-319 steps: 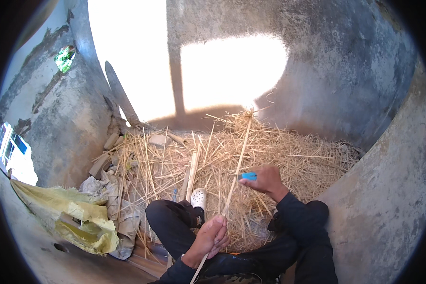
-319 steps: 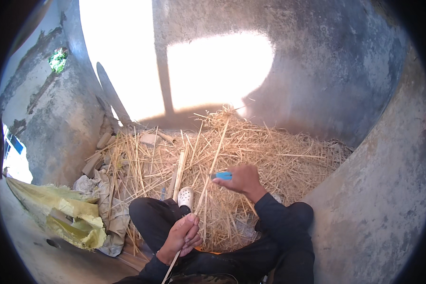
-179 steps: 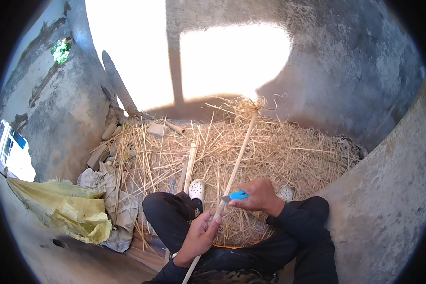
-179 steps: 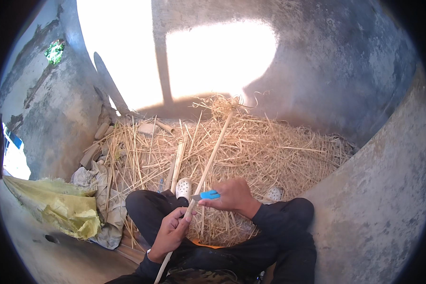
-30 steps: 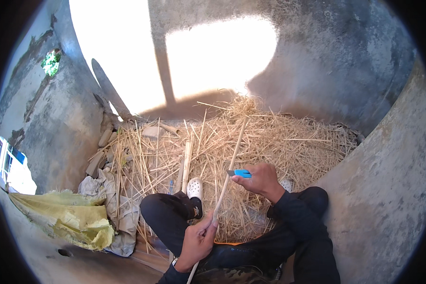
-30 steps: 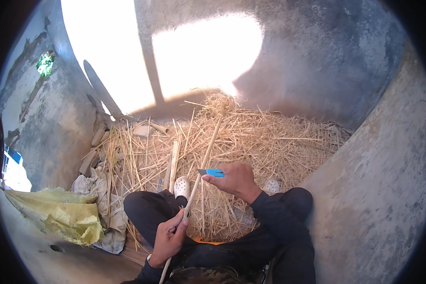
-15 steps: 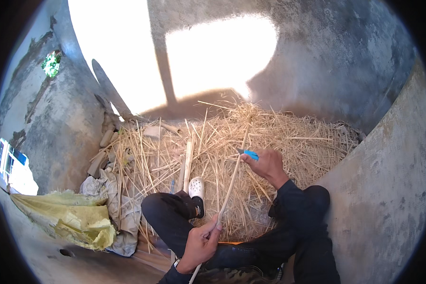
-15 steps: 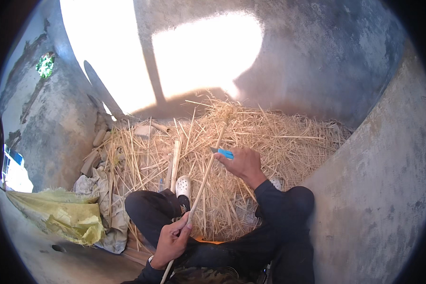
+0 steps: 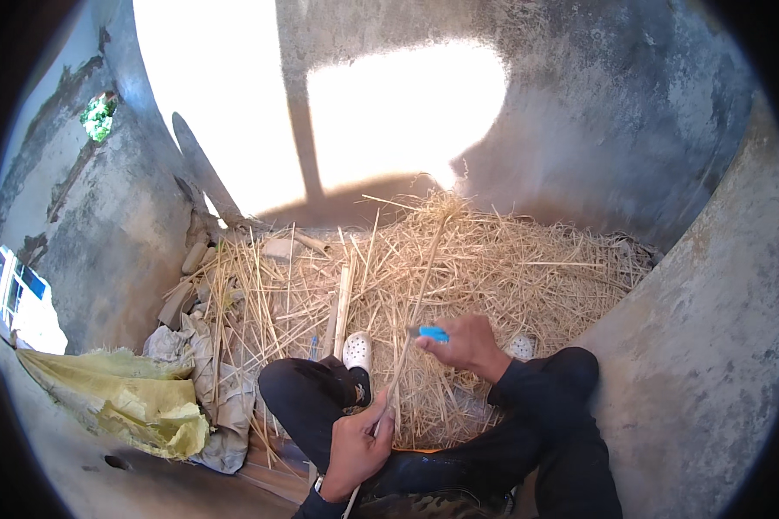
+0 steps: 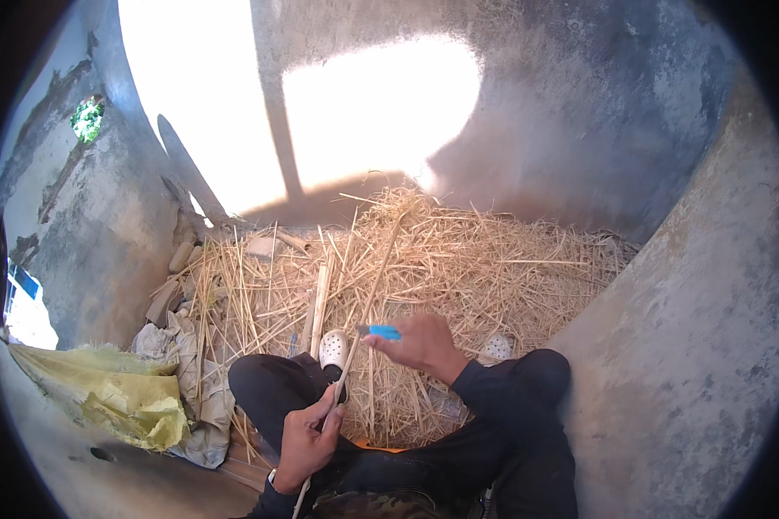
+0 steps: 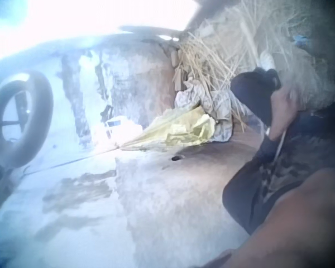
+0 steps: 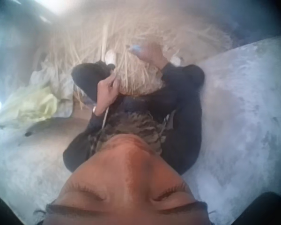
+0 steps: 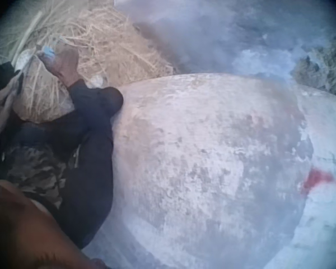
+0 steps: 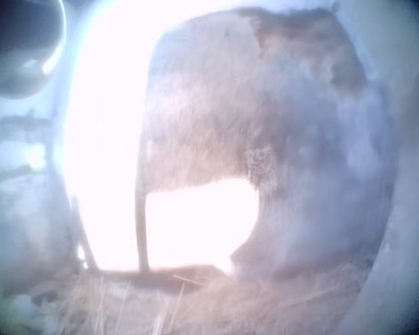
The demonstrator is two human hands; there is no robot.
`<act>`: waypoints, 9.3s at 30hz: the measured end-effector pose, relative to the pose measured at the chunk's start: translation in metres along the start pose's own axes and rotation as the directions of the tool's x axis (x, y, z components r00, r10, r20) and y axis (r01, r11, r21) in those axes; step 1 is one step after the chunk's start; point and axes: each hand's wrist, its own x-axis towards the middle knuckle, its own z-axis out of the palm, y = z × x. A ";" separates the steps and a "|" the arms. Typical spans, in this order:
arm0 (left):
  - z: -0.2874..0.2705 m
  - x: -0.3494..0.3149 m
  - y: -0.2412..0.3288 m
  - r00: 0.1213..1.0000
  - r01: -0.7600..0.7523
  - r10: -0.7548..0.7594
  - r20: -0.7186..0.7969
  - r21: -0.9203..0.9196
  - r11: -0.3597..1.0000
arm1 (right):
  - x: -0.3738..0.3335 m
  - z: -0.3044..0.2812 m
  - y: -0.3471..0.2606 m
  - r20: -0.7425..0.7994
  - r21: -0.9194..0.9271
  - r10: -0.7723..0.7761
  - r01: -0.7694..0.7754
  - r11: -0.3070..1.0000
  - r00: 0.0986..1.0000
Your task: The person sits on a floor covered with straw and uses a knife to strip the outer layer from thin wooden sticks. They hold the stick with one hand and scrape it with the knife in the other, repeating the process for multiple sticks.
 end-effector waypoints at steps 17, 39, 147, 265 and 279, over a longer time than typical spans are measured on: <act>0.007 -0.004 -0.007 0.997 -0.072 0.072 0.042 0.002 0.997 | 0.031 -0.001 0.053 -0.138 -0.123 0.131 -0.148 0.981 0.982; 0.013 0.012 -0.028 0.980 0.195 -0.144 0.139 -0.494 0.847 | -0.008 -0.016 -0.012 0.171 -0.061 0.001 0.010 0.998 0.985; 0.007 0.011 -0.006 0.958 0.283 -0.156 0.241 -0.690 0.666 | 0.014 -0.028 0.004 -0.026 -0.006 -0.257 0.256 0.967 0.966; 0.004 -0.009 -0.004 0.948 0.298 -0.127 0.292 -0.672 0.678 | 0.027 -0.027 0.044 -0.136 -0.016 0.154 -0.157 0.987 0.979; 0.003 -0.007 -0.004 0.931 0.343 -0.107 0.350 -0.736 0.584 | 0.022 -0.028 0.028 -0.222 -0.151 -0.093 0.060 0.987 0.971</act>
